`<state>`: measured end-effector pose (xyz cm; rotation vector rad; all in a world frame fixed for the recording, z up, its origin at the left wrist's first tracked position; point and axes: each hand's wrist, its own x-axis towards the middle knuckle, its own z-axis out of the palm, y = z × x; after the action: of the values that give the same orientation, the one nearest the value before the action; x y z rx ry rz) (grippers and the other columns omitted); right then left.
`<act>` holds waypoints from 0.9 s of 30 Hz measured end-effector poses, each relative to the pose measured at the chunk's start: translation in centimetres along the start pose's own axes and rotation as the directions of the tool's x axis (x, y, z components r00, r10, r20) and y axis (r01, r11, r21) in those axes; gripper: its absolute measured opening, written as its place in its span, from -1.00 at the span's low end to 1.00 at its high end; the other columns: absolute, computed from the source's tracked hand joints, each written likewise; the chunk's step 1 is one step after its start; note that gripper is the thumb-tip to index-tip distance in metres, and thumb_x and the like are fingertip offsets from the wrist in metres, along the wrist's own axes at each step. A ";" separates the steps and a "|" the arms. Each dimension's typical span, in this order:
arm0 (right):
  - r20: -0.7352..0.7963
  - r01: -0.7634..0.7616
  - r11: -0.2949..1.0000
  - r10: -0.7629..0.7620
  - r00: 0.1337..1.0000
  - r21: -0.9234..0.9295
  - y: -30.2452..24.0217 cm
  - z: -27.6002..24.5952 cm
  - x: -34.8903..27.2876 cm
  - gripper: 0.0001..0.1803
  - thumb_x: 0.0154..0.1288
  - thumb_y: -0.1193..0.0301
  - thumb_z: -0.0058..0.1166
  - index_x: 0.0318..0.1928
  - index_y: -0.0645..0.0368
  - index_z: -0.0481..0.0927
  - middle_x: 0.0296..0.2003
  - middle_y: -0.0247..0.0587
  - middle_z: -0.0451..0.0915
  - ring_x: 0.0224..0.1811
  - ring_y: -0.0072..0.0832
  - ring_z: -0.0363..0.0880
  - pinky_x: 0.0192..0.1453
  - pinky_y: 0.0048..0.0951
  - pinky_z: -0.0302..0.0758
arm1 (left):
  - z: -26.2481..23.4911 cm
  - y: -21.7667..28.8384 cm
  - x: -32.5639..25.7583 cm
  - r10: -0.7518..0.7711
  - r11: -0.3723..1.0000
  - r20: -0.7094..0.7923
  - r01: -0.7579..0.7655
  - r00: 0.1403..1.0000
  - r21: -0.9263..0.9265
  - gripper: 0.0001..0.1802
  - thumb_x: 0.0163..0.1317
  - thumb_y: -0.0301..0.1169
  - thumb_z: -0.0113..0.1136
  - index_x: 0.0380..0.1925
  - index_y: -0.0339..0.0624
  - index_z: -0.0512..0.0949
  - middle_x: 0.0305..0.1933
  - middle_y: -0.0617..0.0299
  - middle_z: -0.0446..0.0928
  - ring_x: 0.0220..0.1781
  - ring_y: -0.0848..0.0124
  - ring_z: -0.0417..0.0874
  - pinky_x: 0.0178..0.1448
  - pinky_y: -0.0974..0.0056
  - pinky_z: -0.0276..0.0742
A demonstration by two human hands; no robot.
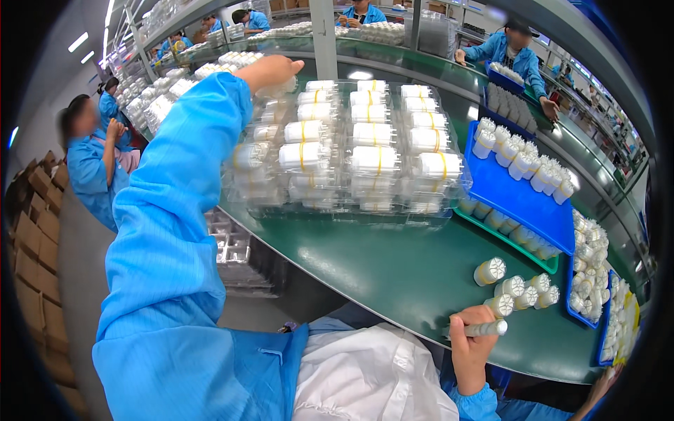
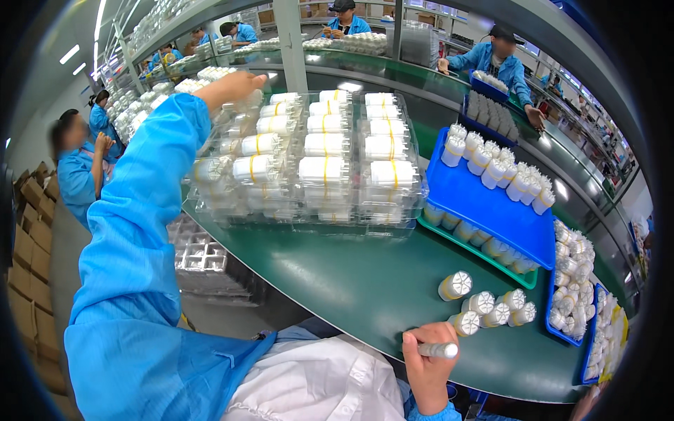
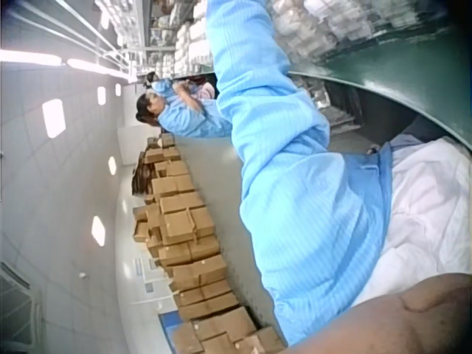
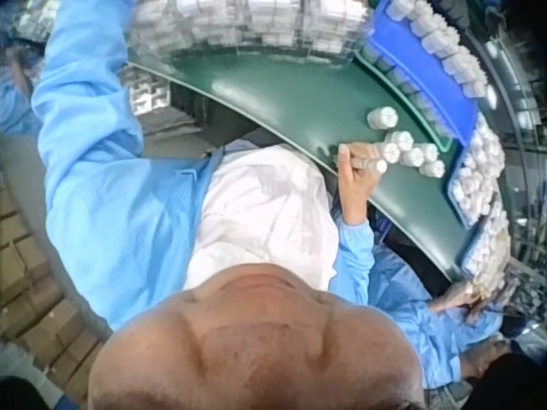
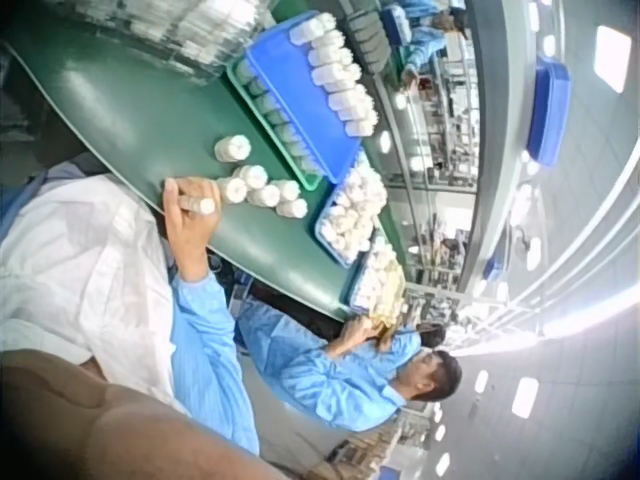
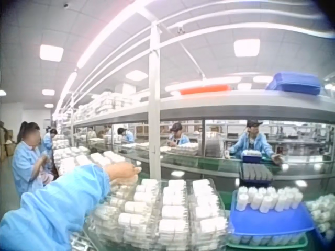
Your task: The person inserts a white plastic rod into the center of small cylindrical objects on a green workbench. They then place the assembled items into a blue tray. The person repeats this process for multiple units, organizing them into stacks and trays.
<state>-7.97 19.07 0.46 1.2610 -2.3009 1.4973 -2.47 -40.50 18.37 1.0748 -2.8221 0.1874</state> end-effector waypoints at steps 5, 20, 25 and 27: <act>-0.010 -0.004 1.000 0.004 1.000 0.022 0.4 0.2 -0.2 -0.85 0.17 0.43 0.33 -0.46 0.17 0.61 -0.48 -0.21 0.52 -0.37 -0.26 0.48 -0.30 -0.22 0.37 | 1.4 -3.5 0.7 0.203 0.970 0.013 -0.200 0.979 -0.137 -0.29 0.50 0.19 -0.23 0.21 -0.14 0.58 0.30 -0.02 0.55 0.33 -0.04 0.51 0.41 0.00 0.37; 0.003 0.038 0.999 -0.038 0.999 0.010 0.1 0.1 0.1 -0.88 0.17 0.48 0.30 -0.45 0.18 0.61 -0.47 -0.20 0.53 -0.36 -0.25 0.48 -0.29 -0.22 0.37 | -2.0 -1.5 -4.4 -0.131 0.832 0.256 0.247 0.958 -0.497 -0.13 0.43 0.39 -0.33 0.51 0.06 0.24 0.65 0.00 0.01 0.68 0.02 -0.07 0.62 -0.17 -0.06; 0.013 0.052 0.999 -0.052 0.999 -0.002 0.1 0.0 0.0 -0.88 0.16 0.48 0.31 -0.45 0.17 0.61 -0.47 -0.21 0.54 -0.37 -0.25 0.48 -0.29 -0.22 0.37 | -1.0 -0.9 -6.9 -0.099 0.817 0.190 0.188 0.977 -0.544 -0.06 0.39 0.44 -0.36 0.54 0.05 0.19 0.65 0.00 0.02 0.68 0.06 -0.08 0.65 -0.07 -0.14; 0.008 0.060 0.998 -0.060 0.998 -0.008 -0.1 -0.1 0.1 -0.87 0.16 0.48 0.32 -0.45 0.17 0.61 -0.48 -0.22 0.53 -0.38 -0.24 0.47 -0.30 -0.22 0.37 | -2.2 1.2 -8.3 -0.122 0.744 0.063 0.134 0.990 -0.655 -0.04 0.40 0.43 -0.34 0.54 -0.05 0.16 0.64 0.02 0.04 0.68 0.12 -0.05 0.66 -0.01 -0.15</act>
<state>-8.02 19.11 0.60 1.3233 -2.2507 1.4643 3.03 -33.86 19.19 1.0627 -2.4573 -0.7825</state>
